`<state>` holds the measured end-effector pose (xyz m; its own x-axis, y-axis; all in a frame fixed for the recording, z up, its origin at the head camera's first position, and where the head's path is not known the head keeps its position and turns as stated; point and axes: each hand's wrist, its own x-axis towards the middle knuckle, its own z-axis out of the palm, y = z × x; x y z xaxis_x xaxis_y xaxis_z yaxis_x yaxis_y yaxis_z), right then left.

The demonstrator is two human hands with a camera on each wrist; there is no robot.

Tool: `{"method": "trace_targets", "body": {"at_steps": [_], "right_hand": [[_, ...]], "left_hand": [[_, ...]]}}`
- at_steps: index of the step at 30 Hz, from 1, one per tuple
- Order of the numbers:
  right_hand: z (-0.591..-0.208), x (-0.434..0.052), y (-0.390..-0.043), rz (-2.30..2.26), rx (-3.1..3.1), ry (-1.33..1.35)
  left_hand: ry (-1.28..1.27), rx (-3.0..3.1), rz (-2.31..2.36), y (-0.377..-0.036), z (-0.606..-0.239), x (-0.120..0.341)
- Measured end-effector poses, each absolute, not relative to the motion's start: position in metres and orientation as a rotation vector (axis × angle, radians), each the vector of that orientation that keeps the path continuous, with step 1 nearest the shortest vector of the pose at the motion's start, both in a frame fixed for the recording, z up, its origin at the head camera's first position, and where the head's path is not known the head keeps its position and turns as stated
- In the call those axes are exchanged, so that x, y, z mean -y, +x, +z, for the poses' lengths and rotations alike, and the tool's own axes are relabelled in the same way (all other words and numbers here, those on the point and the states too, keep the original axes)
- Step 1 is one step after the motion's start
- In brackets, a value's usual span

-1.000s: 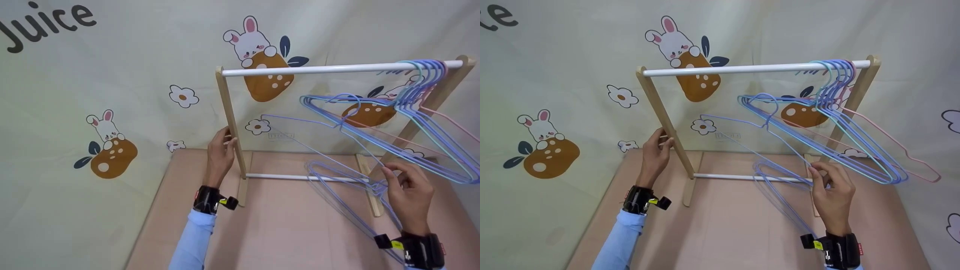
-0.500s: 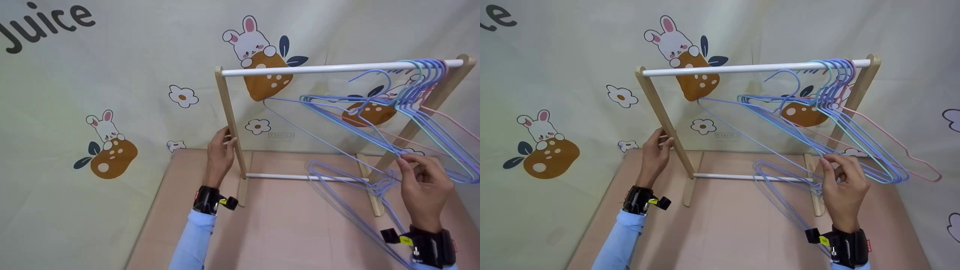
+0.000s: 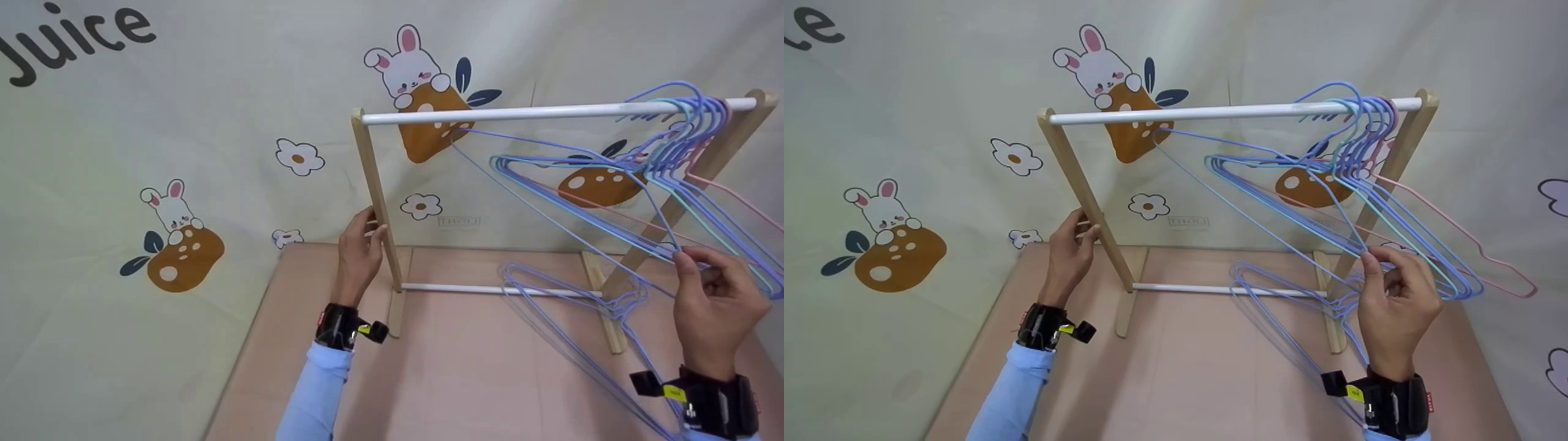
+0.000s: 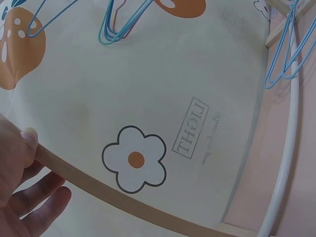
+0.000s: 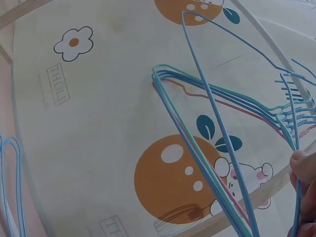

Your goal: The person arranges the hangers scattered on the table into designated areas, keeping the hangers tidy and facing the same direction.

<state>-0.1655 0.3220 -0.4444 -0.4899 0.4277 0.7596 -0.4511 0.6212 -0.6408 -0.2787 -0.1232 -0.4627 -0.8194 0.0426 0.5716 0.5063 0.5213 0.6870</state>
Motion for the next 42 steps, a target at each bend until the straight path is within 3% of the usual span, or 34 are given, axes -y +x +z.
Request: {"method": "trace_targets", "body": {"at_steps": [16,26,42], "right_hand": [[-0.42,-0.302,-0.153,0.983,1.852,-0.03],[-0.44,-0.314,-0.161,1.072,1.819,0.041],[-0.435,-0.3,-0.151,1.039,1.836,-0.029]], "left_hand": [[-0.462,2.255,-1.29,-0.278,-0.463,0.124],[-0.454,2.26,-1.299,-0.279,-0.462,0.124],[-0.478,2.256,-1.294,-0.277,-0.464,0.127]]}}
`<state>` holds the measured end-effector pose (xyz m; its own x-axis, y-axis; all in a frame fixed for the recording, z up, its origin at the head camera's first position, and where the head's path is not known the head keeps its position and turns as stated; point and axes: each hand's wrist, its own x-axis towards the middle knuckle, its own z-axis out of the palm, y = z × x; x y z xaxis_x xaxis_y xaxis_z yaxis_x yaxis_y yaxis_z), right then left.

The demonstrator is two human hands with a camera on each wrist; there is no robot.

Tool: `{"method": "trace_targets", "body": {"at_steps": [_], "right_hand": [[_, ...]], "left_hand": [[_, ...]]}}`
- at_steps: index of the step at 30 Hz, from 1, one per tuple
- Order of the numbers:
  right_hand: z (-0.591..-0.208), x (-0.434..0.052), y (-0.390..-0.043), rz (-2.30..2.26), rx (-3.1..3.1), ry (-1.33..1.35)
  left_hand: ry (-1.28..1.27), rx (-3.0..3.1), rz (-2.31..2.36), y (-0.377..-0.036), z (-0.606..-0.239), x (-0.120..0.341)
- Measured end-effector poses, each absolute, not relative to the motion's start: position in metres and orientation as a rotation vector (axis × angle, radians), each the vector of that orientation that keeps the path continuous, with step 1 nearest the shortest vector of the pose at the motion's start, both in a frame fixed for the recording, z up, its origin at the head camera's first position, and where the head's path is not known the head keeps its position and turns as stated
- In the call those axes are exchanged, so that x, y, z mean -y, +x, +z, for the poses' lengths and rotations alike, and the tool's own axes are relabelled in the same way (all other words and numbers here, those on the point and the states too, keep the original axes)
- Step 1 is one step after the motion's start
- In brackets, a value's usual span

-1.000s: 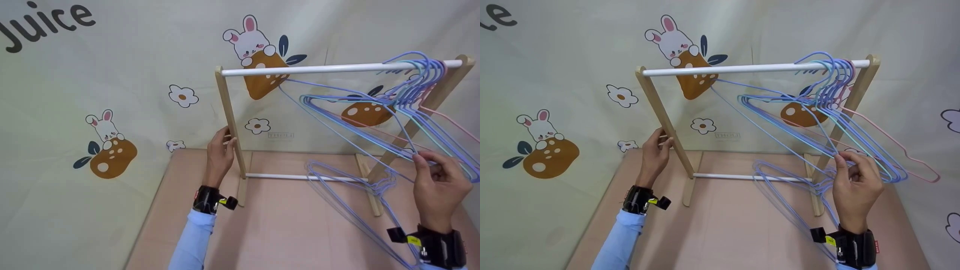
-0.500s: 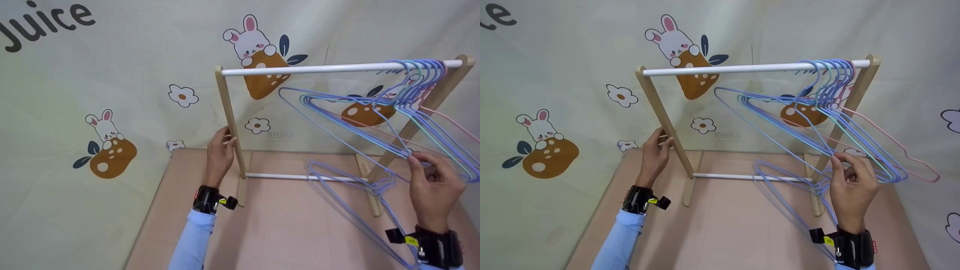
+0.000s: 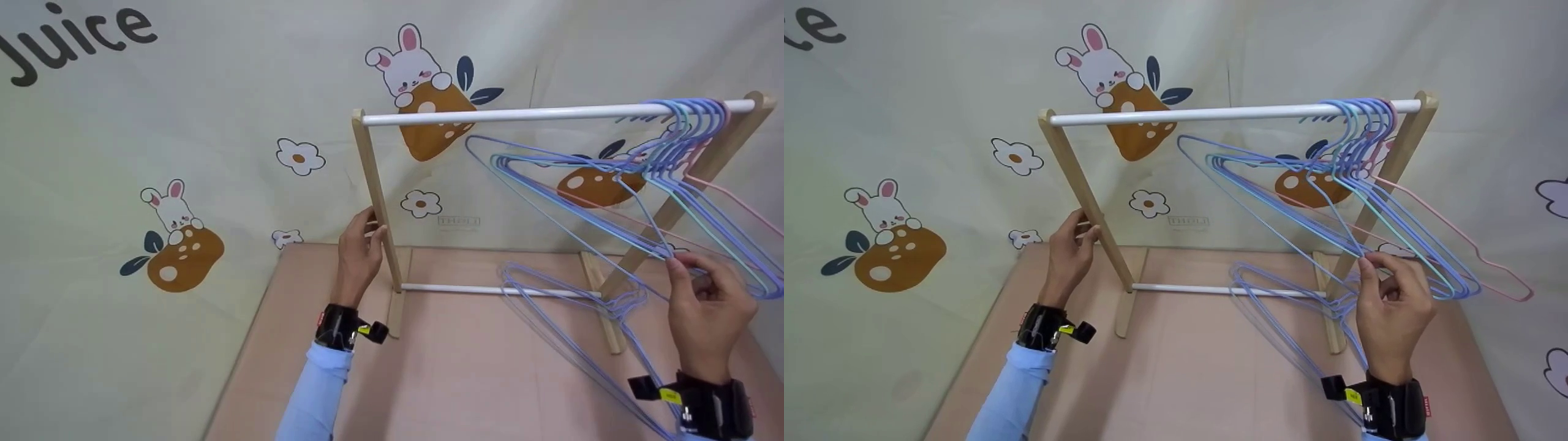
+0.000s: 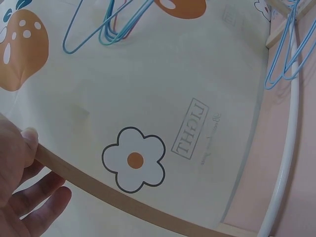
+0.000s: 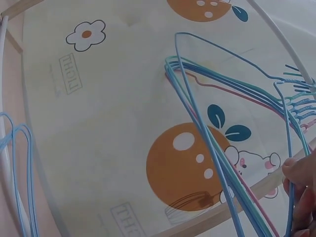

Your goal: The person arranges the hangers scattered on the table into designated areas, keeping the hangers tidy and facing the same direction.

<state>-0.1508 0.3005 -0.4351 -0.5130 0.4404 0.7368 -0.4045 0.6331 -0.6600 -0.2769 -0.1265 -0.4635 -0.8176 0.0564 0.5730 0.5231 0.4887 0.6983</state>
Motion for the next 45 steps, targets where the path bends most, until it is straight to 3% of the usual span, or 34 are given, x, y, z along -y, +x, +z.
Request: {"method": "trace_targets", "body": {"at_steps": [11,21,29,45], "right_hand": [[-0.437,-0.3,-0.149,1.022,1.835,-0.039],[-0.47,-0.323,-0.154,1.032,1.807,-0.008],[-0.474,-0.324,-0.152,1.052,1.791,0.009],[-0.492,-0.327,-0.147,1.105,1.795,-0.136]], "left_hand": [[-0.455,2.278,-1.306,-0.277,-0.463,0.125],[-0.473,2.249,-1.287,-0.277,-0.465,0.127],[-0.471,2.243,-1.29,-0.277,-0.466,0.128],[-0.472,2.253,-1.282,-0.277,-0.464,0.127]]}}
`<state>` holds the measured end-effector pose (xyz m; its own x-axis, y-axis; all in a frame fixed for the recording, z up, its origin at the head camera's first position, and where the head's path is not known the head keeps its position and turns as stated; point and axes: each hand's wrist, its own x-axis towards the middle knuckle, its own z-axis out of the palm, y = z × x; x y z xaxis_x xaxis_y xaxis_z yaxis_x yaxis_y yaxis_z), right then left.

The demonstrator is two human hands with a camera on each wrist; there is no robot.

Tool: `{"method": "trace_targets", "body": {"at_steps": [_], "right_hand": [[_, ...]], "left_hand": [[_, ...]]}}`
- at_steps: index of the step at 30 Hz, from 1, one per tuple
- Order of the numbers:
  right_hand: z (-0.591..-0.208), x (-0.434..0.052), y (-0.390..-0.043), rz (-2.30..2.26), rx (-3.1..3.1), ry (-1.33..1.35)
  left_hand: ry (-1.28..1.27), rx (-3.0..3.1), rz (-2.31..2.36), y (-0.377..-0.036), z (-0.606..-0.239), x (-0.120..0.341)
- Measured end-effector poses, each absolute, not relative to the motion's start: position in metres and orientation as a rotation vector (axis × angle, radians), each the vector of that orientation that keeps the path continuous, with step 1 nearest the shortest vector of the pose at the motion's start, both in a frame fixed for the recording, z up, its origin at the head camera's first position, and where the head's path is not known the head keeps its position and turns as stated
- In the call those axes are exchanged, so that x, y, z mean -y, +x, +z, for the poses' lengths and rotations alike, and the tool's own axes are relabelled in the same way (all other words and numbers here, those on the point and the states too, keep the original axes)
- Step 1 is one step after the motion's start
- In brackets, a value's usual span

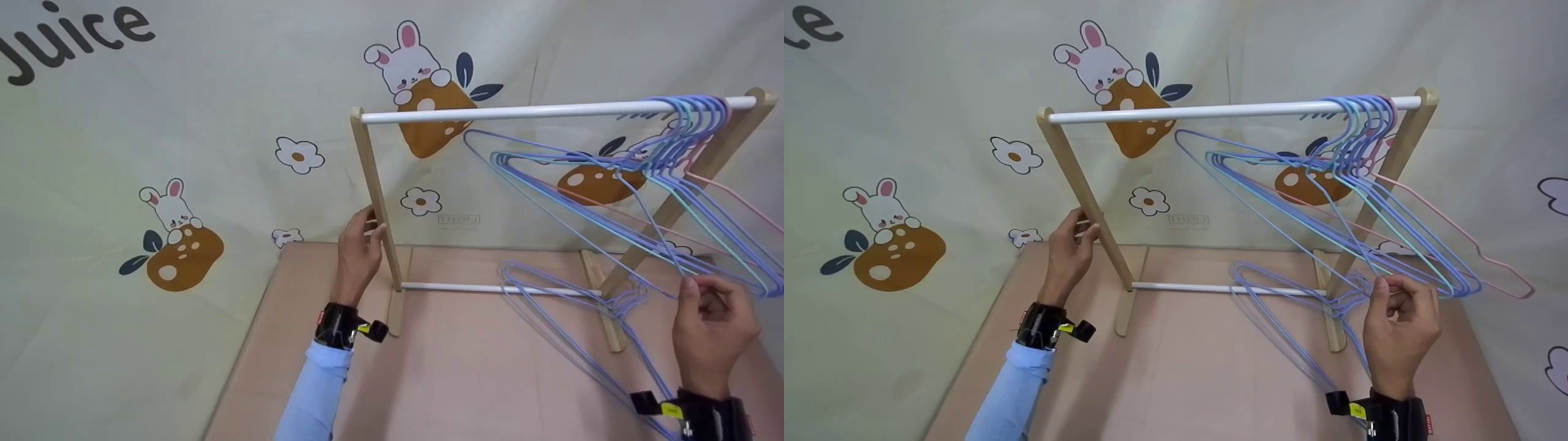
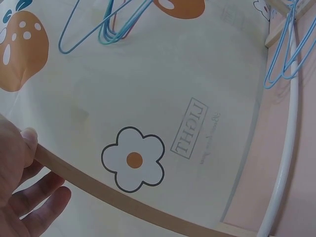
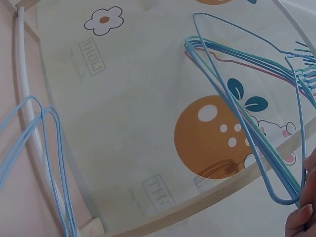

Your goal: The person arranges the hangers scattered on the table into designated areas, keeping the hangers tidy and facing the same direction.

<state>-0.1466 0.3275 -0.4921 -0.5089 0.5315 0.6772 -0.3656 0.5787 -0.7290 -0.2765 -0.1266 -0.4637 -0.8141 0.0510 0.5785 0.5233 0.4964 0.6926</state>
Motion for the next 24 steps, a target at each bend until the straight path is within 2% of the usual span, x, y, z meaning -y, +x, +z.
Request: {"method": "trace_targets", "body": {"at_steps": [9,24], "right_hand": [[-0.488,-0.319,-0.139,1.147,1.801,-0.091],[-0.533,-0.352,-0.144,1.136,2.231,-0.205]], "left_hand": [[-0.458,2.274,-1.253,-0.278,-0.463,0.125],[-0.434,2.292,-1.268,-0.277,-0.46,0.123]]}}
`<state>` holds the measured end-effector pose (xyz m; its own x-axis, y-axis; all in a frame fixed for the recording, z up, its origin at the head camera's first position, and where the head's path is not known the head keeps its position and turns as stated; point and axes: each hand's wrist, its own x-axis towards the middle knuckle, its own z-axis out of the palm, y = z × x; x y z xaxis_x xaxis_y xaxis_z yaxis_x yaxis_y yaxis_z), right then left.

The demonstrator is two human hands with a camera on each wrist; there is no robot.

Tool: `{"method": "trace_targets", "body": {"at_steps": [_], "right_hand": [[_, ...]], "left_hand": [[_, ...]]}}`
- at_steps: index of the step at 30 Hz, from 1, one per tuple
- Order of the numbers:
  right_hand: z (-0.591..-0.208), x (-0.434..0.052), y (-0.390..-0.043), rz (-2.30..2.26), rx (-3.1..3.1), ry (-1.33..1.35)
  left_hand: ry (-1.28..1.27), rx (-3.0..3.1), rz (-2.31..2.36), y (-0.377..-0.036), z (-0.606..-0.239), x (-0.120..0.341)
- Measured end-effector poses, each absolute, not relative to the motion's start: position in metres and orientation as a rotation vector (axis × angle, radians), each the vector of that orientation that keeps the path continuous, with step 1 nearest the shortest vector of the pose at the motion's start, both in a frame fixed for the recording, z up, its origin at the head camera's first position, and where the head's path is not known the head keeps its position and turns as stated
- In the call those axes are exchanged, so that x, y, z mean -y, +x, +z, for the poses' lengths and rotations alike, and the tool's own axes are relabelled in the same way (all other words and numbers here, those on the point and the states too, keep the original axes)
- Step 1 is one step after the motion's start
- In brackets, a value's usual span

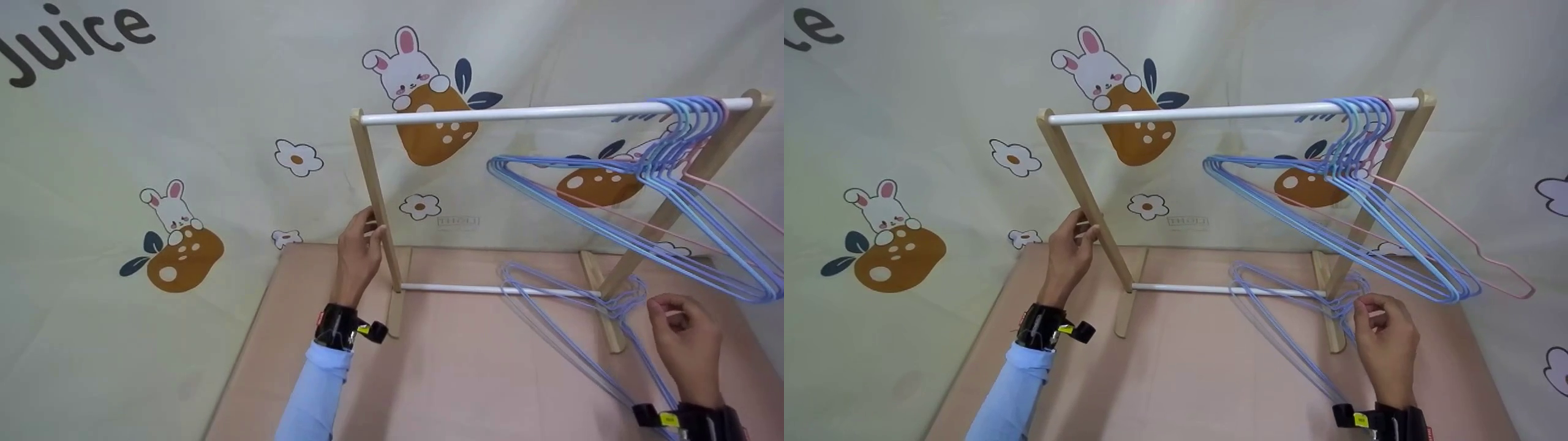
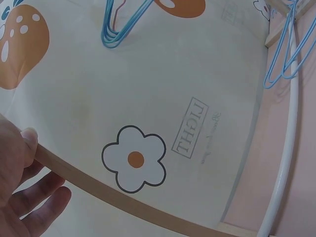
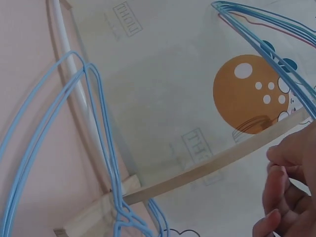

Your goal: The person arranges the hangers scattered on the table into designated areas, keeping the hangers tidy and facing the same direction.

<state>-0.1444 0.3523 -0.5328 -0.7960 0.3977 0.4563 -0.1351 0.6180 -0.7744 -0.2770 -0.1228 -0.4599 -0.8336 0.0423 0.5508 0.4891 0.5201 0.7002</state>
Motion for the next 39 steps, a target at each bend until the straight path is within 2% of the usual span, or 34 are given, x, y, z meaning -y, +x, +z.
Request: {"method": "trace_targets", "body": {"at_steps": [8,18,28,39], "right_hand": [[-0.55,-0.364,-0.144,0.951,2.668,-0.198],[-0.568,-0.377,-0.139,0.929,3.007,-0.259],[-0.582,-0.376,-0.14,0.961,3.088,-0.317],[-0.593,-0.372,-0.14,0.898,2.977,-0.248]], "left_hand": [[-0.454,2.272,-1.267,-0.277,-0.46,0.123],[-0.45,2.287,-1.264,-0.277,-0.461,0.123],[-0.445,2.292,-1.257,-0.276,-0.46,0.123],[-0.47,2.28,-1.26,-0.275,-0.459,0.124]]}}
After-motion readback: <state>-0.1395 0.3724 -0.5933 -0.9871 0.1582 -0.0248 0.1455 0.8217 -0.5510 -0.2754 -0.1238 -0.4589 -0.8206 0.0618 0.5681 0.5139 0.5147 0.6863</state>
